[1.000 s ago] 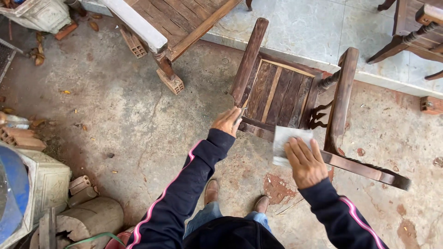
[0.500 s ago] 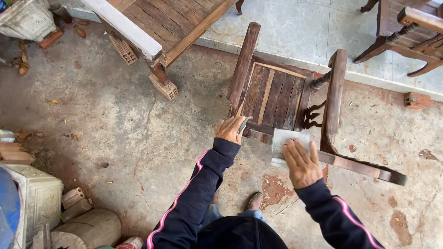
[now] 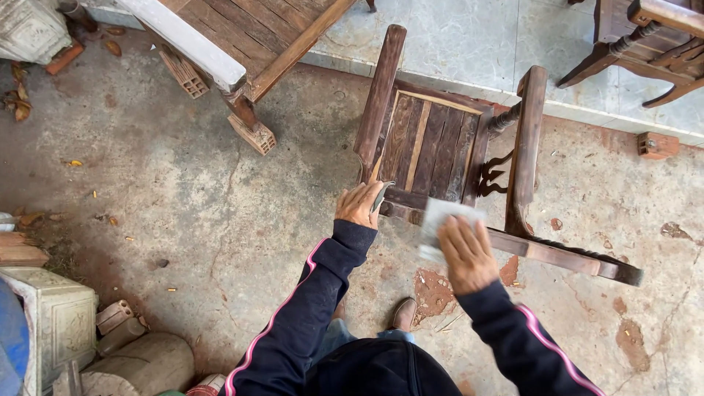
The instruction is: The recorder is sanding a wooden chair using sandpaper.
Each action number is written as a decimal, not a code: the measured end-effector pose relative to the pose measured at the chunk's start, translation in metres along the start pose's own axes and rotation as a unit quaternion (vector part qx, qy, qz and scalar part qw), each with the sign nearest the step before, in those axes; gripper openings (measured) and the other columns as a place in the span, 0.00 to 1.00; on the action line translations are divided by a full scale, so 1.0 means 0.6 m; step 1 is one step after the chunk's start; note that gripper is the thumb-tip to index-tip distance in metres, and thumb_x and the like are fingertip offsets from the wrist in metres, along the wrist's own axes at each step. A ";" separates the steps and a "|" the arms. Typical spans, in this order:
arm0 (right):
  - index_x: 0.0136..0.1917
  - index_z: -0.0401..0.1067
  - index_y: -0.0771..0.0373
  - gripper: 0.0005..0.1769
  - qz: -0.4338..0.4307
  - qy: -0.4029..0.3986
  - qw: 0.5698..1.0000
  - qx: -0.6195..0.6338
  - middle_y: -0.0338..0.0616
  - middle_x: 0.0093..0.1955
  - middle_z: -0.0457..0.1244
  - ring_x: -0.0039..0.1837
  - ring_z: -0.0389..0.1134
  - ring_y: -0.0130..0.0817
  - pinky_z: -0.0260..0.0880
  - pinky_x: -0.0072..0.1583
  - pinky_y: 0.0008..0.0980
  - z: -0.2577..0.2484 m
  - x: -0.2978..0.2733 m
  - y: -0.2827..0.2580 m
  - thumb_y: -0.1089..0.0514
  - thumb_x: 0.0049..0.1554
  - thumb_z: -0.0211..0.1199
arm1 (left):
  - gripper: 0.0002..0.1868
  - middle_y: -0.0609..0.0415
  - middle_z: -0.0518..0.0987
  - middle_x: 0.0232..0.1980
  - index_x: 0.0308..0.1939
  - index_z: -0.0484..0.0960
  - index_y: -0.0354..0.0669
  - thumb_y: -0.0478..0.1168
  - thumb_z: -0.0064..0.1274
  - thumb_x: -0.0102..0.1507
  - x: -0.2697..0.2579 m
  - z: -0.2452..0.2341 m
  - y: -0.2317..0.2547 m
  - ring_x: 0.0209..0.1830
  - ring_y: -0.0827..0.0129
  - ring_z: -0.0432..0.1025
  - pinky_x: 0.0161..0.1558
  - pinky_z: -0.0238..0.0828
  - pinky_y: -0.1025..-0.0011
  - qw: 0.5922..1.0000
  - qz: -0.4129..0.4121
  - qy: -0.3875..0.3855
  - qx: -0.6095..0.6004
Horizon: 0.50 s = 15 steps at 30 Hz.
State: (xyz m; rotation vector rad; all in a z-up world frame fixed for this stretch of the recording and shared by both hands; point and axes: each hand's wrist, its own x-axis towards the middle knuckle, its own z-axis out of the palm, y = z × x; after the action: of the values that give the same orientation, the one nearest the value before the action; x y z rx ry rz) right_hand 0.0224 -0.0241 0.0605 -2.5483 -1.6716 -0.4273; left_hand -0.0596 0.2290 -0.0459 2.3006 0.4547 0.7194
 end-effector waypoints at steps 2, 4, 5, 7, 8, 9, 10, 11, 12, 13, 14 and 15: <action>0.69 0.68 0.66 0.28 -0.031 0.004 0.999 -0.013 0.55 0.75 0.59 0.79 0.57 0.48 0.44 0.81 0.55 0.026 0.046 -0.019 0.69 0.54 0.53 | 0.31 0.54 0.76 0.69 0.70 0.71 0.53 0.36 0.55 0.61 0.001 -0.012 0.004 0.70 0.56 0.68 0.72 0.55 0.45 1.000 0.001 -0.008 0.001; 0.70 0.68 0.65 0.29 -0.060 0.011 0.998 -0.027 0.54 0.76 0.59 0.79 0.56 0.47 0.43 0.80 0.55 0.036 0.072 -0.029 0.68 0.55 0.54 | 0.32 0.54 0.76 0.69 0.70 0.71 0.53 0.35 0.55 0.61 0.005 -0.018 0.005 0.70 0.55 0.68 0.72 0.54 0.45 1.000 0.006 -0.017 0.002; 0.71 0.67 0.67 0.29 -0.065 -0.014 0.997 -0.028 0.57 0.75 0.58 0.78 0.56 0.49 0.44 0.80 0.55 0.034 0.076 -0.030 0.67 0.56 0.54 | 0.32 0.54 0.75 0.69 0.70 0.71 0.53 0.35 0.55 0.61 0.008 -0.019 0.002 0.71 0.55 0.67 0.72 0.54 0.45 1.000 0.004 -0.022 0.003; 0.72 0.66 0.70 0.29 -0.073 -0.042 0.996 -0.028 0.60 0.75 0.58 0.78 0.55 0.52 0.45 0.79 0.55 0.023 0.044 -0.012 0.65 0.56 0.55 | 0.33 0.54 0.75 0.69 0.71 0.71 0.53 0.35 0.55 0.60 0.001 -0.010 0.000 0.71 0.55 0.67 0.72 0.53 0.45 1.000 0.000 -0.026 0.002; 0.72 0.66 0.67 0.30 -0.076 -0.026 0.996 -0.034 0.59 0.76 0.58 0.79 0.54 0.49 0.45 0.79 0.54 0.016 0.020 0.008 0.68 0.55 0.54 | 0.32 0.55 0.75 0.69 0.71 0.71 0.53 0.36 0.55 0.61 0.001 -0.003 -0.004 0.71 0.56 0.67 0.72 0.53 0.45 1.000 -0.004 -0.019 0.006; 0.73 0.66 0.65 0.32 -0.079 -0.011 0.996 -0.040 0.57 0.77 0.57 0.80 0.54 0.47 0.44 0.79 0.52 0.009 -0.004 0.028 0.70 0.54 0.52 | 0.31 0.55 0.75 0.69 0.70 0.71 0.54 0.36 0.55 0.62 0.002 0.003 -0.010 0.71 0.56 0.68 0.73 0.53 0.45 1.000 -0.008 -0.011 0.010; 0.73 0.66 0.65 0.32 -0.081 -0.012 0.996 -0.040 0.57 0.77 0.57 0.80 0.54 0.47 0.44 0.79 0.52 0.013 -0.011 0.032 0.70 0.54 0.52 | 0.31 0.55 0.75 0.69 0.70 0.71 0.54 0.36 0.55 0.62 0.001 0.004 -0.008 0.71 0.56 0.68 0.73 0.53 0.45 1.000 -0.011 -0.010 0.009; 0.73 0.65 0.65 0.33 -0.058 -0.023 0.997 -0.038 0.55 0.78 0.56 0.81 0.53 0.45 0.43 0.81 0.52 0.016 -0.019 0.036 0.71 0.54 0.51 | 0.31 0.56 0.76 0.69 0.70 0.71 0.55 0.36 0.55 0.62 0.000 0.006 -0.006 0.71 0.57 0.68 0.73 0.53 0.45 1.000 -0.015 -0.008 0.012; 0.74 0.64 0.64 0.33 -0.034 -0.032 0.998 -0.036 0.53 0.78 0.55 0.81 0.52 0.43 0.42 0.82 0.52 0.020 -0.026 0.039 0.72 0.54 0.50 | 0.31 0.57 0.76 0.69 0.70 0.71 0.55 0.36 0.55 0.62 0.000 0.005 -0.005 0.71 0.58 0.68 0.73 0.53 0.45 1.000 -0.019 -0.007 0.017; 0.74 0.64 0.64 0.33 -0.036 -0.033 0.998 -0.036 0.53 0.78 0.55 0.81 0.52 0.43 0.42 0.82 0.52 0.037 -0.006 0.021 0.72 0.54 0.50 | 0.31 0.57 0.76 0.69 0.70 0.71 0.55 0.36 0.55 0.62 -0.002 0.002 -0.004 0.71 0.58 0.68 0.73 0.53 0.45 1.000 -0.021 -0.006 0.016; 0.73 0.64 0.65 0.32 -0.055 -0.025 0.998 -0.033 0.55 0.78 0.55 0.81 0.51 0.46 0.42 0.81 0.52 0.057 0.014 0.004 0.71 0.55 0.50 | 0.31 0.57 0.76 0.69 0.71 0.71 0.55 0.36 0.55 0.62 0.000 -0.001 -0.003 0.71 0.58 0.68 0.73 0.53 0.46 1.000 -0.022 -0.010 0.018; 0.73 0.63 0.66 0.31 -0.073 -0.017 0.997 -0.030 0.57 0.79 0.54 0.81 0.51 0.50 0.43 0.81 0.51 0.075 0.033 -0.012 0.69 0.56 0.51 | 0.32 0.57 0.76 0.69 0.71 0.71 0.55 0.36 0.54 0.61 0.001 -0.003 -0.001 0.71 0.58 0.68 0.73 0.53 0.46 0.999 -0.023 -0.015 0.019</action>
State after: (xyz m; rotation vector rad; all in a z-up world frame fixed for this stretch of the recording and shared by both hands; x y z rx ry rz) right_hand 0.0318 0.0058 0.0220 -2.4956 -1.8940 -0.4534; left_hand -0.0603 0.2311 -0.0449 2.3251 0.5107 0.6584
